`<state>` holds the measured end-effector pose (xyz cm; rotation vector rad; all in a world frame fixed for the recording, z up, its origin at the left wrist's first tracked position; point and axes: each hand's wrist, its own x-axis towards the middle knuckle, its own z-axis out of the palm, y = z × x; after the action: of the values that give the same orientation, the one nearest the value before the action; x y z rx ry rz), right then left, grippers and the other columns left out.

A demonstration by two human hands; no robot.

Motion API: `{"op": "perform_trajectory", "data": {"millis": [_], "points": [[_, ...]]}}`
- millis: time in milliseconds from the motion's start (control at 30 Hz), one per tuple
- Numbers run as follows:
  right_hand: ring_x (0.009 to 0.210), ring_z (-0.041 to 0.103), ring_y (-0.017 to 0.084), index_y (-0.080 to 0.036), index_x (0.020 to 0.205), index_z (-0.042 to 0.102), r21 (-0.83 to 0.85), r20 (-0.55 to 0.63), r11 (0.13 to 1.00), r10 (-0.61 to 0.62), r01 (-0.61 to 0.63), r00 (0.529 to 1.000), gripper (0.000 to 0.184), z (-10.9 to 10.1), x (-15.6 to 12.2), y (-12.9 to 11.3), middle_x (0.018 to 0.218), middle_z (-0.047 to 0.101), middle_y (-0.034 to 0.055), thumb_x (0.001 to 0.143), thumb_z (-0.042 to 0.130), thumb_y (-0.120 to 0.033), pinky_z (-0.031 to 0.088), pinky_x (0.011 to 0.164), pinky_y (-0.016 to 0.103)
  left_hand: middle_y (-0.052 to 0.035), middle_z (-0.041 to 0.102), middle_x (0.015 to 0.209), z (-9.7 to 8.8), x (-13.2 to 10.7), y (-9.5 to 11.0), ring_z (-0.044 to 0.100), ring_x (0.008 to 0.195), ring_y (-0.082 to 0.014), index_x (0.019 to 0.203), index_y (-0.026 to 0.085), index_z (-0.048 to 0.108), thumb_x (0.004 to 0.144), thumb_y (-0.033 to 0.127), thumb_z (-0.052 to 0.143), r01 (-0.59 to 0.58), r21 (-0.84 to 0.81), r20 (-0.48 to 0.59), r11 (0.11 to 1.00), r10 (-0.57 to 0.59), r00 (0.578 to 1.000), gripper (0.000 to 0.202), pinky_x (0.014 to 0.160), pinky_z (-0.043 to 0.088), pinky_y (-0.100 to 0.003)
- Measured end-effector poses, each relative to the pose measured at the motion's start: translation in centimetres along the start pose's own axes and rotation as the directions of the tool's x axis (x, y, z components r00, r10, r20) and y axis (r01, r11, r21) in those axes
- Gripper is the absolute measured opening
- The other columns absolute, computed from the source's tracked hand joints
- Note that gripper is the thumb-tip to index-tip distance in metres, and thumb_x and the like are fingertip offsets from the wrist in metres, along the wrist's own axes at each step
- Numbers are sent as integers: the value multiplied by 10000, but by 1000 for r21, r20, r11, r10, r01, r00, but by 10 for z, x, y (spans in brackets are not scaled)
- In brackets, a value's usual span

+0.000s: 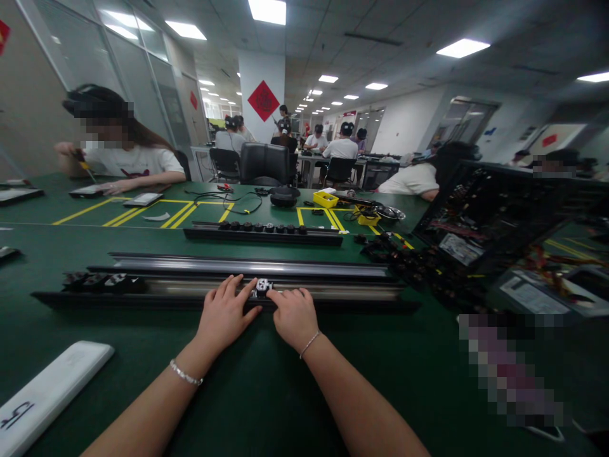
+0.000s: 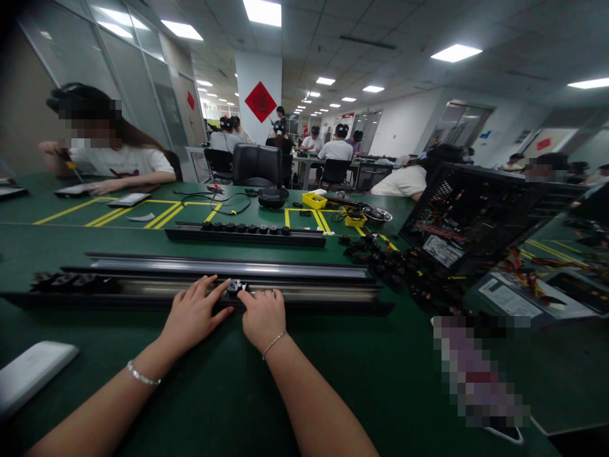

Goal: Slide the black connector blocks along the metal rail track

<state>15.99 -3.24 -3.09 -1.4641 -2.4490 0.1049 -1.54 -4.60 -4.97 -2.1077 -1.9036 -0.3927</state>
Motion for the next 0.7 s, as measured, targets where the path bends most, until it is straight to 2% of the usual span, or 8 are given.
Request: {"op": "perform_trajectory", "data": {"millis": [133, 367, 700], "points": [[955, 503, 177, -329, 1195, 540, -15, 17, 1000, 2, -2, 1000, 388, -2, -1, 2, 974, 635, 25, 852, 386, -230, 232, 952, 351, -117, 458, 1368, 0, 0, 0, 386, 1263, -311, 1332, 308, 418, 808, 506, 451, 7, -2, 3, 1000, -7, 1000, 562, 920, 356, -467], [1000, 491, 187, -367, 1225, 507, -32, 10, 999, 2, -2, 1000, 400, -2, -6, 3, 1044, 625, 22, 863, 384, -248, 174, 1017, 416, -121, 459, 1363, 1, 0, -1, 393, 1259, -307, 1332, 307, 418, 811, 507, 448, 1, 6, -3, 1000, -1, 1000, 559, 913, 363, -460], [1001, 501, 189, -368, 1232, 510, -34, 36, 999, 39, -38, 999, 413, -7, -10, 9, 1040, 628, 29, 873, 361, -229, 195, 1017, 439, -120, 461, 1364, 0, 0, 0, 389, 1263, -307, 1331, 296, 422, 814, 509, 440, 7, -4, -4, 1000, -7, 1000, 560, 927, 357, -465]]}}
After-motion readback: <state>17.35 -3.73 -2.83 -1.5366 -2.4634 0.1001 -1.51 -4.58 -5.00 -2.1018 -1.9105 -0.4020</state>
